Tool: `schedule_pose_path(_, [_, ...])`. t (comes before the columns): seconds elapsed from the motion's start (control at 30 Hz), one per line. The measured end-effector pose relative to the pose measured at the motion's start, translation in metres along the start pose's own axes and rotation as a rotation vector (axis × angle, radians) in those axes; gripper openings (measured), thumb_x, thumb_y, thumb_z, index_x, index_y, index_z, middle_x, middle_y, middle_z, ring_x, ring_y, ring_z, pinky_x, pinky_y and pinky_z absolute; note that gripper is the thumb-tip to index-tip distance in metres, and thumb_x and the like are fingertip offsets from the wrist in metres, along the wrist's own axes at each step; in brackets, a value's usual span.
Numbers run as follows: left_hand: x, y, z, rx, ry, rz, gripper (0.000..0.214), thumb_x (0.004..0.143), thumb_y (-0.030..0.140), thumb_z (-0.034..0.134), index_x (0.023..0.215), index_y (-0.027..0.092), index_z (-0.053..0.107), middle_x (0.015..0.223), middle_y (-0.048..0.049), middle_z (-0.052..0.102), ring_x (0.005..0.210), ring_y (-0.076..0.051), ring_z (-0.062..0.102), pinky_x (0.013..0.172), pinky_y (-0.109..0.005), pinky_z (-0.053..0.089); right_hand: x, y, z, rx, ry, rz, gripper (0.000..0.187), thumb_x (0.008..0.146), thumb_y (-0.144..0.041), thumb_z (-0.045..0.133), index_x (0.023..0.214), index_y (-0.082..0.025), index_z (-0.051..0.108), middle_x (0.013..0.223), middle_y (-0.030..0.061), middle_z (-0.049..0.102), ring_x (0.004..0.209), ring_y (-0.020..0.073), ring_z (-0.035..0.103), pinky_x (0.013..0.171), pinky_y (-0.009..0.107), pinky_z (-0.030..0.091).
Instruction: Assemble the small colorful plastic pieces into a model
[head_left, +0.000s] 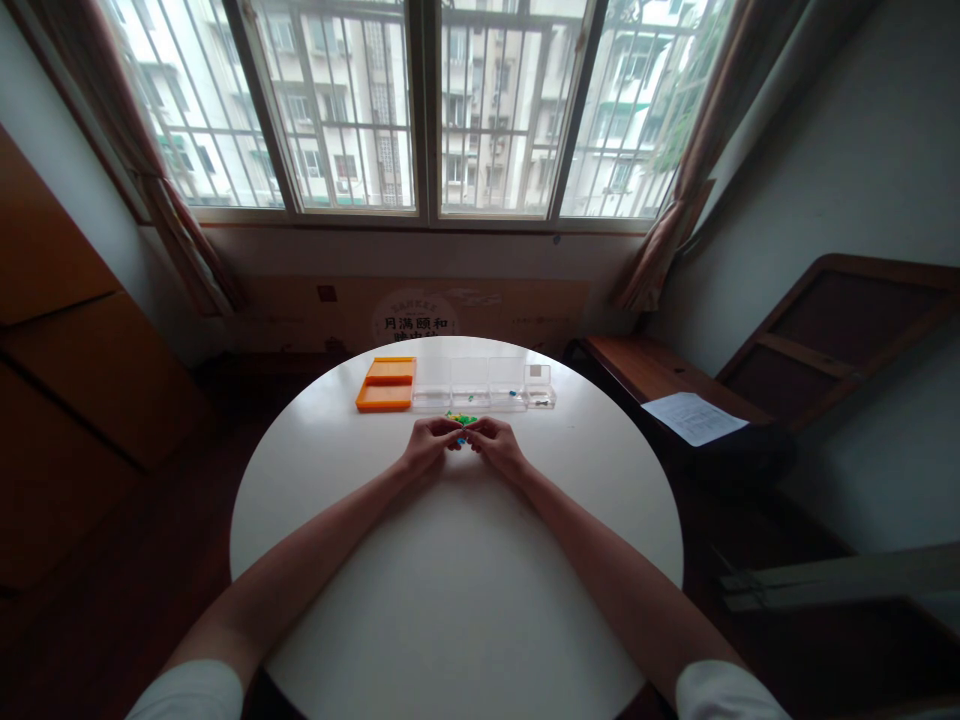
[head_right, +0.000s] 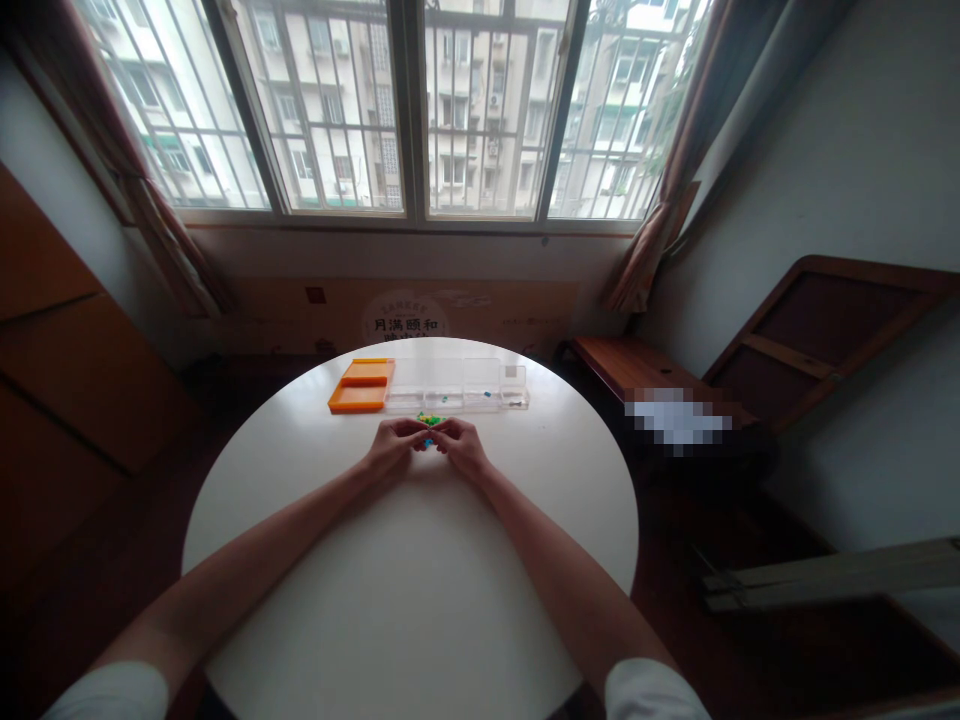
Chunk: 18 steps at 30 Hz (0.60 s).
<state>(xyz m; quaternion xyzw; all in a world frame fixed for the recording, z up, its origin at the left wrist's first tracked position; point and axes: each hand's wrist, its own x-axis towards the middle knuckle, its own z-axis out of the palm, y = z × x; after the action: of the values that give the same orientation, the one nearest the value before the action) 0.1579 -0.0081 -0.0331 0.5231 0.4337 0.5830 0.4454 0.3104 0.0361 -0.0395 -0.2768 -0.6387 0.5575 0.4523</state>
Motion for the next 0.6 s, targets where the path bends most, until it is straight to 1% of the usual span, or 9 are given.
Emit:
schedule_pose_path(0.37, [-0.0003,-0.0003,0.0002,0.007,-0.014,0.017,0.031,0.063,0.032,0.072,0.081,0.008,0.065,0.065,-0.0073,0.066,0.054,-0.014,0.060,0.052,-0.024,0.047,0.0000,0.0004,-0.0007,-0.003,-0.005,-0.011,0.026,0.062,-0.036,0.070,0.073,-0.015,0.062,0.057,-0.0001,0.060,0.047,0.0091,0.051,0.045,0.021,0.041])
schedule_pose_path(0.6, [-0.0010,0.0006,0.0006,0.015,-0.015,0.015,0.032,0.063,0.034,0.071,0.081,0.008,0.065,0.067,-0.0079,0.066,0.056,-0.014,0.061,0.053,-0.025,0.048,-0.0003,-0.0011,0.0001,0.001,0.003,-0.004,0.026,0.061,-0.037,0.071,0.072,-0.015,0.062,0.056,-0.0001,0.060,0.046,0.0091,0.051,0.045,0.021,0.040])
